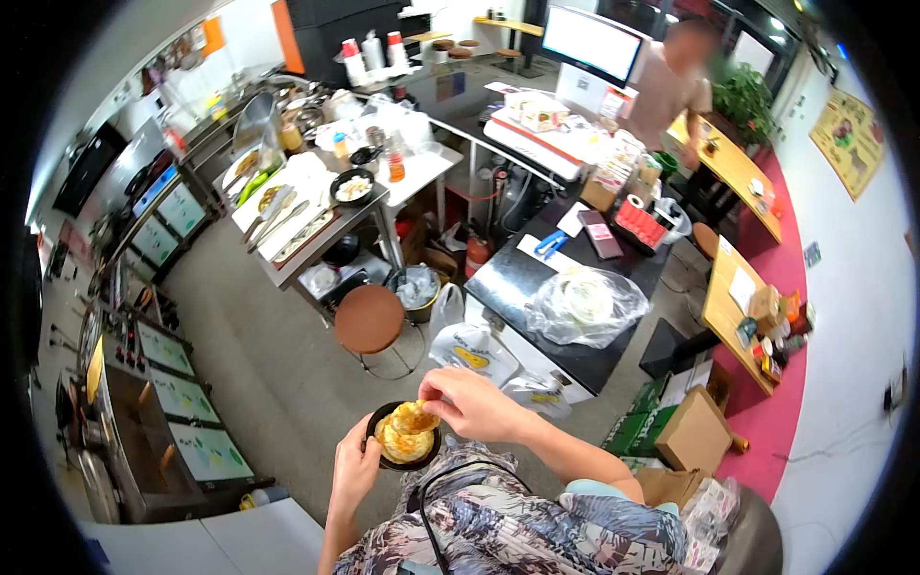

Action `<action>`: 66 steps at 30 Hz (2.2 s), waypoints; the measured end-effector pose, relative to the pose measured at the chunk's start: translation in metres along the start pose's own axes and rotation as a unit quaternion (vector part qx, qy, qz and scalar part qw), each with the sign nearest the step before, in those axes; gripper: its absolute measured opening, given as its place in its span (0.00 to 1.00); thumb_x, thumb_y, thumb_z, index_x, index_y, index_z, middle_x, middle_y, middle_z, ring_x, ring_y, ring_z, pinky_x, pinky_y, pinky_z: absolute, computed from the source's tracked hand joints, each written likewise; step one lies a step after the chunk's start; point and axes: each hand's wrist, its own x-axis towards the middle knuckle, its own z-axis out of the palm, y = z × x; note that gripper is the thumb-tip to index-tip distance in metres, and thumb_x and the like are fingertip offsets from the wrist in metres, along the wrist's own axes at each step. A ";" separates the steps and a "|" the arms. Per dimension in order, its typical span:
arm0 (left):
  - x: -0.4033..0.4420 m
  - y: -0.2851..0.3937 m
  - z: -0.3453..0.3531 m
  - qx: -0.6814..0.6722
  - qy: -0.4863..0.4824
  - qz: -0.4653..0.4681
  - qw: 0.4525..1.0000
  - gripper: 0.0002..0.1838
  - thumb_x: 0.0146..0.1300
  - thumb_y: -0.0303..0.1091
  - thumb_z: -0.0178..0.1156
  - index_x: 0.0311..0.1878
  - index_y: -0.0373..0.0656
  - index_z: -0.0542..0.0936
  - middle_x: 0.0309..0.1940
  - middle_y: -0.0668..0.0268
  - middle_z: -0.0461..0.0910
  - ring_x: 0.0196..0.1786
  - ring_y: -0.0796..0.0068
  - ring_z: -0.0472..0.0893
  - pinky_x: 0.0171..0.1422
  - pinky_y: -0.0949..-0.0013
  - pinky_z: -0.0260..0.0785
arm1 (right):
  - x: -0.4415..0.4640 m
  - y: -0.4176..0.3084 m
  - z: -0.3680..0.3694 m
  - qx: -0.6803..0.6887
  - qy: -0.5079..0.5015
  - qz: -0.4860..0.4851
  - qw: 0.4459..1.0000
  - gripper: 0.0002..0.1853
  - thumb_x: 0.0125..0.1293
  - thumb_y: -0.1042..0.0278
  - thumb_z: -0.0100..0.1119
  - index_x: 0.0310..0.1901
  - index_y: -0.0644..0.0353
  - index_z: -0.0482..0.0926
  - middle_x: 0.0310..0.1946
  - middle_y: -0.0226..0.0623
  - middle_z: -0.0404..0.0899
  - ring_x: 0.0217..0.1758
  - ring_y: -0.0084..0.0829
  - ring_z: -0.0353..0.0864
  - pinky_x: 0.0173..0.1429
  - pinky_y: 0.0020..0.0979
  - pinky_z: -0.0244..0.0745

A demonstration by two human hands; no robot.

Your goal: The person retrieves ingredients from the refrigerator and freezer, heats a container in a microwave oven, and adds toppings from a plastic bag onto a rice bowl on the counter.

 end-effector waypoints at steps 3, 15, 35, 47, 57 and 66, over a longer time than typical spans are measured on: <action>0.005 -0.001 -0.006 -0.001 0.021 -0.032 0.999 0.22 0.61 0.24 0.49 0.59 0.33 0.76 0.53 0.46 0.80 0.55 0.49 0.80 0.62 0.60 0.69 | 0.019 0.008 0.010 0.032 -0.033 0.013 0.999 0.06 0.67 0.72 0.60 0.42 0.62 0.75 0.37 0.39 0.77 0.44 0.38 0.77 0.50 0.36 0.71; 0.049 -0.080 -0.078 -0.024 0.147 -0.123 0.981 0.22 0.61 0.22 0.48 0.59 0.30 0.74 0.53 0.46 0.80 0.55 0.52 0.81 0.61 0.60 0.70 | 0.214 0.101 0.053 0.249 0.065 0.084 0.963 0.04 0.68 0.73 0.59 0.40 0.63 0.76 0.32 0.26 0.76 0.38 0.16 0.73 0.45 0.23 0.71; 0.193 -0.112 -0.220 0.025 0.288 -0.200 0.936 0.23 0.58 0.17 0.44 0.58 0.29 0.75 0.49 0.49 0.81 0.52 0.56 0.81 0.60 0.64 0.70 | 0.661 0.414 0.039 0.095 0.429 0.299 0.847 0.12 0.56 0.70 0.64 0.38 0.69 0.83 0.32 0.43 0.84 0.37 0.33 0.82 0.46 0.32 0.75; 0.154 -0.088 -0.162 -0.054 0.449 -0.293 0.842 0.23 0.64 0.17 0.42 0.62 0.25 0.72 0.52 0.55 0.81 0.54 0.70 0.79 0.62 0.70 0.68 | 0.720 0.386 0.034 -0.197 0.297 0.301 0.884 0.19 0.63 0.67 0.55 0.53 0.68 0.75 0.51 0.61 0.76 0.58 0.58 0.74 0.61 0.47 0.70; 0.052 -0.065 -0.152 -0.033 0.641 -0.341 0.687 0.21 0.64 0.26 0.49 0.59 0.31 0.74 0.52 0.46 0.80 0.57 0.54 0.80 0.62 0.64 0.70 | 0.548 0.204 0.307 -0.051 -0.133 -0.088 0.986 0.19 0.65 0.76 0.55 0.57 0.69 0.71 0.52 0.52 0.71 0.54 0.45 0.74 0.59 0.37 0.69; 0.152 -0.037 -0.079 0.085 0.799 -0.412 0.431 0.20 0.65 0.27 0.51 0.60 0.32 0.74 0.48 0.45 0.81 0.48 0.50 0.82 0.52 0.60 0.74 | 0.473 0.030 0.433 0.131 -0.549 -0.374 0.736 0.17 0.66 0.75 0.55 0.56 0.64 0.72 0.55 0.50 0.70 0.49 0.48 0.77 0.50 0.42 0.76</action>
